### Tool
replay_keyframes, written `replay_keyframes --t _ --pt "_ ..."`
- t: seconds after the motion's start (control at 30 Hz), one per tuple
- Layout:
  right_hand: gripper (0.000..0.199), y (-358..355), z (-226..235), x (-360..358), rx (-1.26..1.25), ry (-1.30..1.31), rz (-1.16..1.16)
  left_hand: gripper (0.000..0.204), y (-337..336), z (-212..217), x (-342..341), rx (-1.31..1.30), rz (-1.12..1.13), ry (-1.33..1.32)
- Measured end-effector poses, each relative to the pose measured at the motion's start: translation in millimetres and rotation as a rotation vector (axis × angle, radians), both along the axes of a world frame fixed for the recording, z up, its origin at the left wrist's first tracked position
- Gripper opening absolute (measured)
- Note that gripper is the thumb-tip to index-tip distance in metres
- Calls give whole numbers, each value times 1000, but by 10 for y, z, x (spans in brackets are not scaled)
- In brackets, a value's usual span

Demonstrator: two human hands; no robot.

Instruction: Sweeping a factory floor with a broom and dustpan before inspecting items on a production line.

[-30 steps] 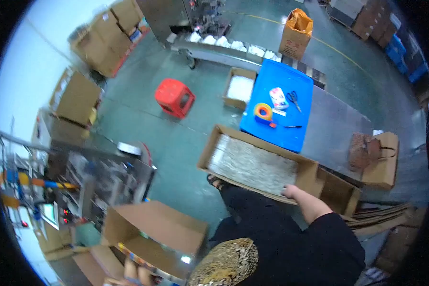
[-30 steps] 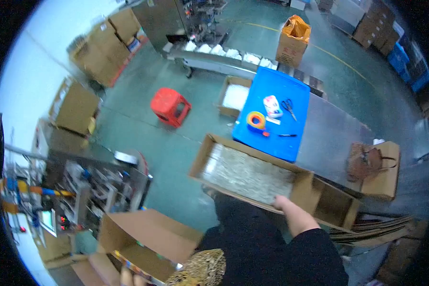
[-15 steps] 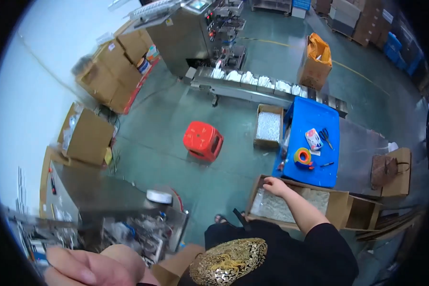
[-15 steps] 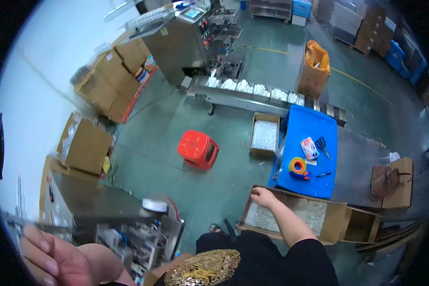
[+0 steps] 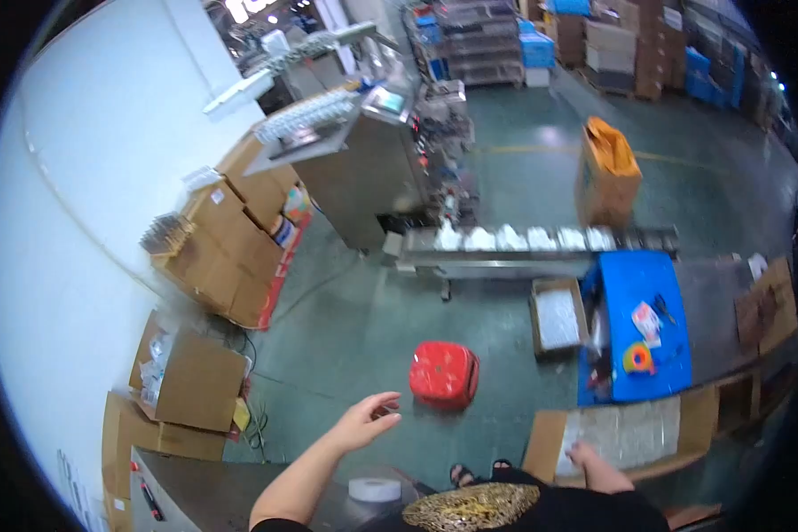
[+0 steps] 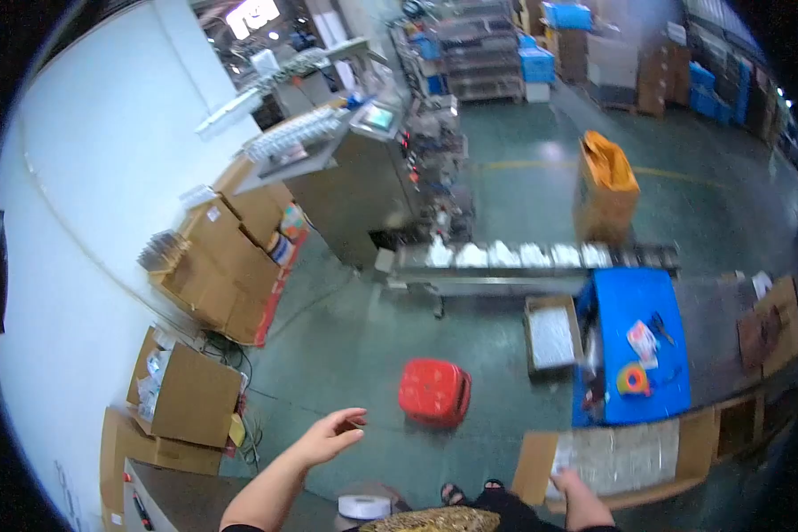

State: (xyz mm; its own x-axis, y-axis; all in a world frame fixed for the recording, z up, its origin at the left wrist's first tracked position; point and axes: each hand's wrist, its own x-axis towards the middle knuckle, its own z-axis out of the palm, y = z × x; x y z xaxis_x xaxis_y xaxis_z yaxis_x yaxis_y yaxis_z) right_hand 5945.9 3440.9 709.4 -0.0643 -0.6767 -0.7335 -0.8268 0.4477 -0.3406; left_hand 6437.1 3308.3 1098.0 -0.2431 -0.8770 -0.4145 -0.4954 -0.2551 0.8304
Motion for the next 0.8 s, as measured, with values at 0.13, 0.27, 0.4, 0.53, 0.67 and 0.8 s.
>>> replay_keyframes --t 0.13,0.27,0.4,0.53,0.67,0.8 --pt "52 -463 -49 61 44 36 -185 44 -368 -479 196 -25 137 285" --pt "45 -1784 566 538 -132 -22 -137 44 -440 -776 331 104 177 233" --pt "41 -3128 1555 1647 -527 -175 -50 43 -745 -1022 982 106 325 284" --pt "34 -4142 2250 3045 -715 -479 -18 37 -1411 -1271 2314 -118 548 20" --pt "28 -5279 2761 4421 -930 -594 12 36 -2454 -1147 3939 -461 520 -128" --pt "27 -6349 3383 5554 -1123 -531 -58 40 -3753 -577 4894 -743 330 -438"
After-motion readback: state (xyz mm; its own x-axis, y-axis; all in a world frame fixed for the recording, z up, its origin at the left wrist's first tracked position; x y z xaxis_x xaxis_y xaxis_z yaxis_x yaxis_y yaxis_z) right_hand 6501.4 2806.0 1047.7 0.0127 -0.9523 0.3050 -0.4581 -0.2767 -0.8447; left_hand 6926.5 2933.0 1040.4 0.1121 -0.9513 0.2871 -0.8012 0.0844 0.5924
